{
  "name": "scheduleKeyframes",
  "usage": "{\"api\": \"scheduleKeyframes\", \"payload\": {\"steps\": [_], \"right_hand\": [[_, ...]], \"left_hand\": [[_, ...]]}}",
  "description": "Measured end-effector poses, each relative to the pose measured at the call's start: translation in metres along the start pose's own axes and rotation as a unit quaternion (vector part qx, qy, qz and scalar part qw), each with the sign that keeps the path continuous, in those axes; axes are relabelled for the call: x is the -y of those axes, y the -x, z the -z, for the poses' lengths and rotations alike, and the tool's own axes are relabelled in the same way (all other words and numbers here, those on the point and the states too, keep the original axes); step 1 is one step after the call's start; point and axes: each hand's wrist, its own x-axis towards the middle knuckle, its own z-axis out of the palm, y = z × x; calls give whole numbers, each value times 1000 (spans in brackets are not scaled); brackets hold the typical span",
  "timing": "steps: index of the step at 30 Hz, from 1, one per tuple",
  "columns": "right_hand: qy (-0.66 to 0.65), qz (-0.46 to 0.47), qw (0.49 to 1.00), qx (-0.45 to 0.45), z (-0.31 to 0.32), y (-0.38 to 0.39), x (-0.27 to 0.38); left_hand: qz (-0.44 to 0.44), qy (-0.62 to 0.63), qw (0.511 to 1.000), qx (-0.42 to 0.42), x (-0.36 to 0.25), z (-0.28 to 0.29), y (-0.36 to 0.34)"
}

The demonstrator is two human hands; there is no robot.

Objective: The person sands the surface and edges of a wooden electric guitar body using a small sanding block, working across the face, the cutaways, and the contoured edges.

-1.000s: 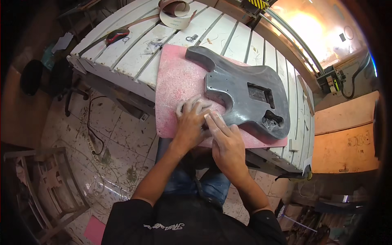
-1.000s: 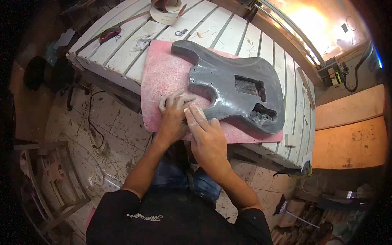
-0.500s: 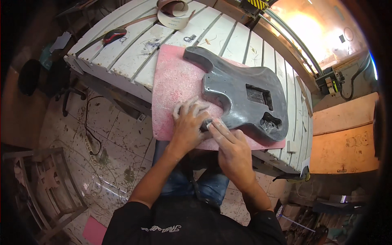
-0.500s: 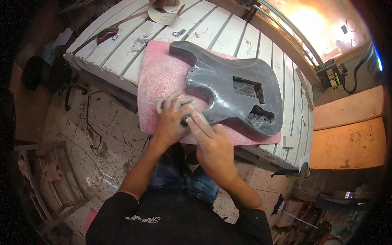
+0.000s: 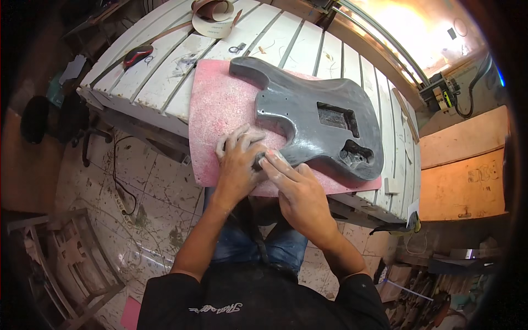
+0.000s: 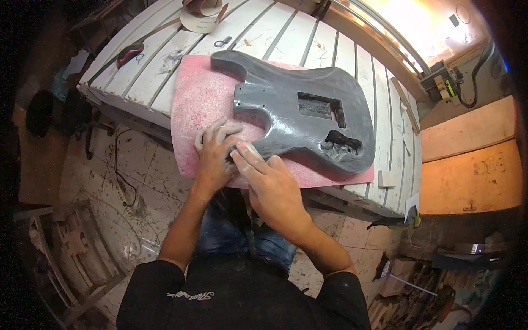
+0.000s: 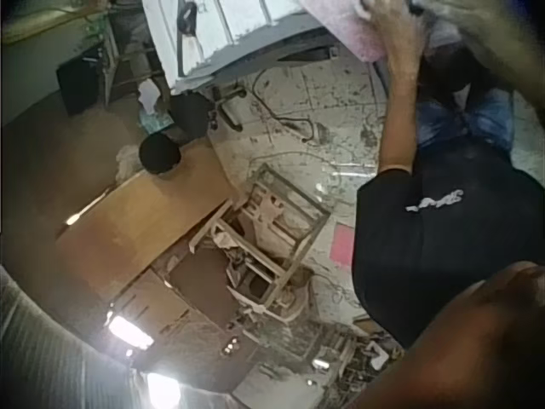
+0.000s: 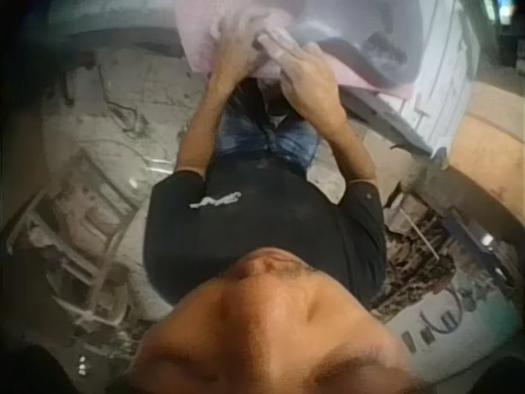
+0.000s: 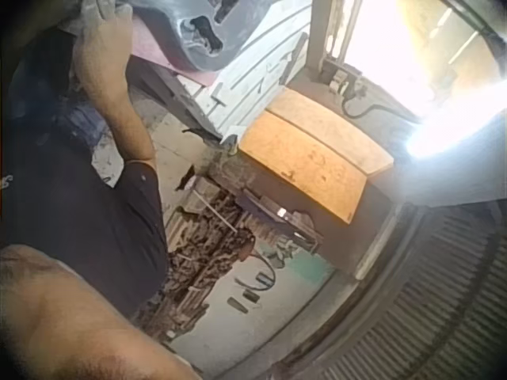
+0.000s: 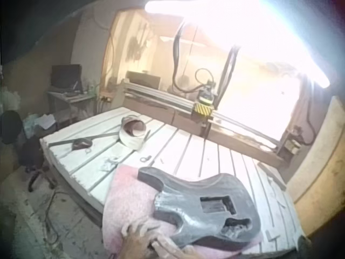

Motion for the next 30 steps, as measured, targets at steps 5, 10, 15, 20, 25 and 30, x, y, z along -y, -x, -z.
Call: {"api": "scheduleKeyframes", "payload": {"steps": [5,10,15,20,25,30], "right_hand": [[-43,-8,999,-29,-4,2,-10],[-35,-18,999,-27,-11,2,-7],[-29,-87,993,-76,-6,17,-10],[-16,-110,990,-91,8,37,-30],[-55,-113,987,-98,10,56,-19],[-45,-205,965,-158,21,69,-55]], "left_hand": [[4,-4,1000,15,-5,0,0],[-1,-17,1000,20,0,-1,1],[2,-23,999,24,-18,-3,2],[15,-32,998,55,-54,-21,11],[-66,-63,992,87,-78,-60,9],[-32,16,996,83,-100,-65,-8]]}}
